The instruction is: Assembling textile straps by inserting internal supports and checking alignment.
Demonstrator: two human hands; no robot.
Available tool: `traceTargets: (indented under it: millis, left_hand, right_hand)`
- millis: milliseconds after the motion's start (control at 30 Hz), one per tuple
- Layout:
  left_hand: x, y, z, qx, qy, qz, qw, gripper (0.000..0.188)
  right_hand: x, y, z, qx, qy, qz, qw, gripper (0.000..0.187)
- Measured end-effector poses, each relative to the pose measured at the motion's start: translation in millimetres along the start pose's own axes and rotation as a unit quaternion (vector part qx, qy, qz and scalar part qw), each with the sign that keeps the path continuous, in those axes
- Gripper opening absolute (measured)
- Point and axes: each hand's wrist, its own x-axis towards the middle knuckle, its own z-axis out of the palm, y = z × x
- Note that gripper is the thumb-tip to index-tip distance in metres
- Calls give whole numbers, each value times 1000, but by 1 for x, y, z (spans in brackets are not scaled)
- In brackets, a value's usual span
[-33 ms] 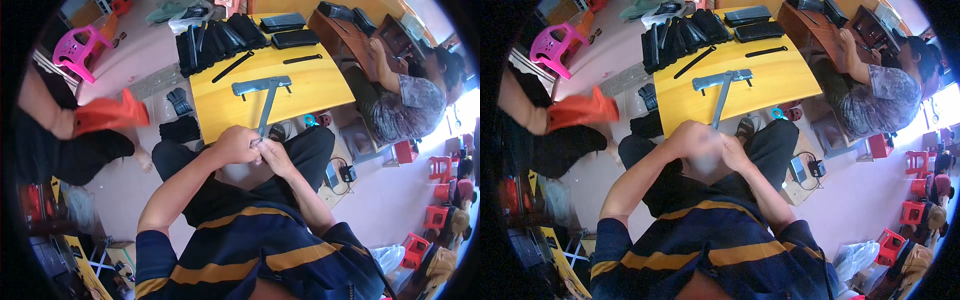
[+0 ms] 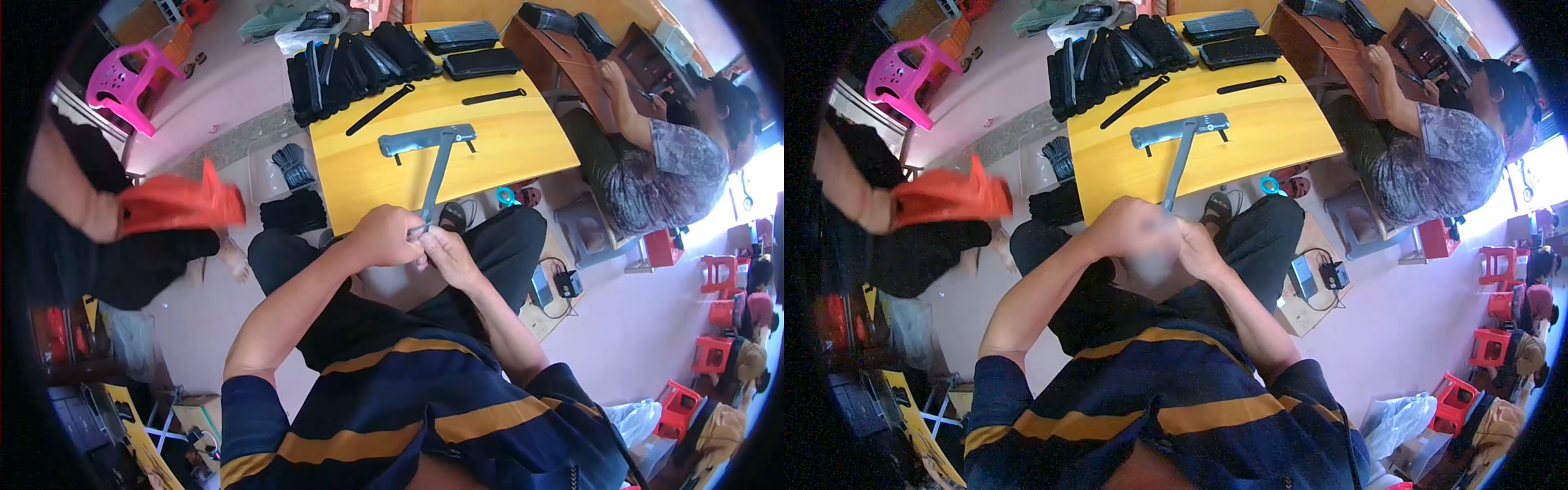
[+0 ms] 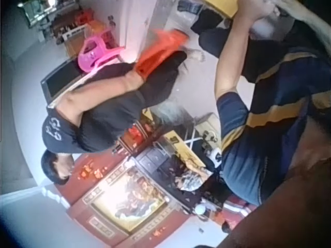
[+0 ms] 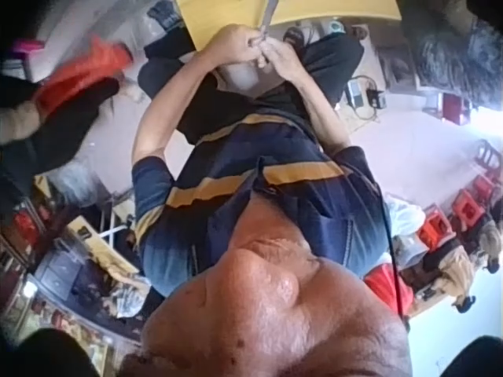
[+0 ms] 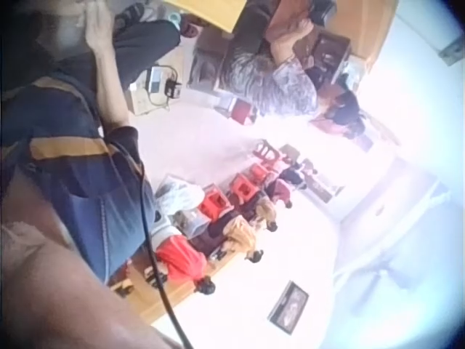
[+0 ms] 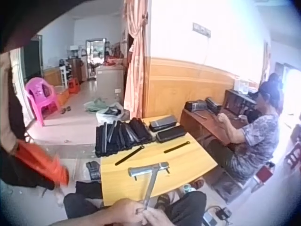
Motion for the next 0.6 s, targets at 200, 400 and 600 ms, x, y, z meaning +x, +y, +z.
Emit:
traceTargets:
  millis: [200, 400, 600]
  left_hand:
    - [-1, -9, -9, -118, -108, -65, 985, 26]
    - [-8, 27, -24, -32, -101, -3, 994, 26]
    - [-4, 44, -37, -26, -118, 60, 991, 28]
  right_hand:
    - [-3, -2, -3, -109, -15, -35, 993, 35]
    - [-10, -29, 1, -102, 8, -59, 993, 32]
    - [-18, -45, -4, 10, -18, -38, 999, 36]
